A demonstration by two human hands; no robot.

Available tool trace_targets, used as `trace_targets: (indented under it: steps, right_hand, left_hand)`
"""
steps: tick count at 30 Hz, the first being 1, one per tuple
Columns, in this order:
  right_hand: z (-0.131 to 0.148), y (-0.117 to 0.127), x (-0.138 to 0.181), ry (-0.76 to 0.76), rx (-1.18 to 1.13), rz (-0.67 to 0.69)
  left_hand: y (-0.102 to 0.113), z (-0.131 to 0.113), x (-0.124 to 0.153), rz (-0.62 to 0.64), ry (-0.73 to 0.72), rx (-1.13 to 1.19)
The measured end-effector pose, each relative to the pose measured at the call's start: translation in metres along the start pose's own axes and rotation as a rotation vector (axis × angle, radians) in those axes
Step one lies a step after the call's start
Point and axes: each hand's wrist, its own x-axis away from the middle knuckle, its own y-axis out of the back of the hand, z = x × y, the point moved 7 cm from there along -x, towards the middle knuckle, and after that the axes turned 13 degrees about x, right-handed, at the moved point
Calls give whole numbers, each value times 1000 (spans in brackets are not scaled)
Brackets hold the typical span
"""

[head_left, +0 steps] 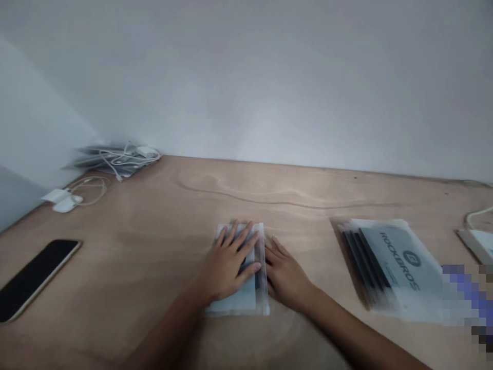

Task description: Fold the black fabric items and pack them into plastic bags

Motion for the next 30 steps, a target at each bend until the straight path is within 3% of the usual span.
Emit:
trace_targets:
  steps: [3,7,10,14,17,21,26,30]
  right_hand:
    - [-4,5,10,-24,-1,-56]
    - [-14,27,36,-103,-21,-208]
    - [2,37,49,-28,-42,-241]
    - [30,40,53,51,-26,-262]
    - [34,38,52,43,11,-304]
    - [2,35,40,-35,178,-330]
    - [-64,32,13,-264,273,-257]
    - [-78,25,7,-336,241,-212]
  left_hand:
    - [8,-5,7,-56,-10,15]
    - [15,-32,34,-66,-90,101]
    - [4,-48,54,-21,-144,119]
    - [-15,-49,61,-58,-187,112]
    - [-25,-37,57,-38,-68,216]
    - [-36,-35,64,62,110,403]
    - [-41,-64,75,247,-35,443]
    - [-18,-72,58,153,-241,279]
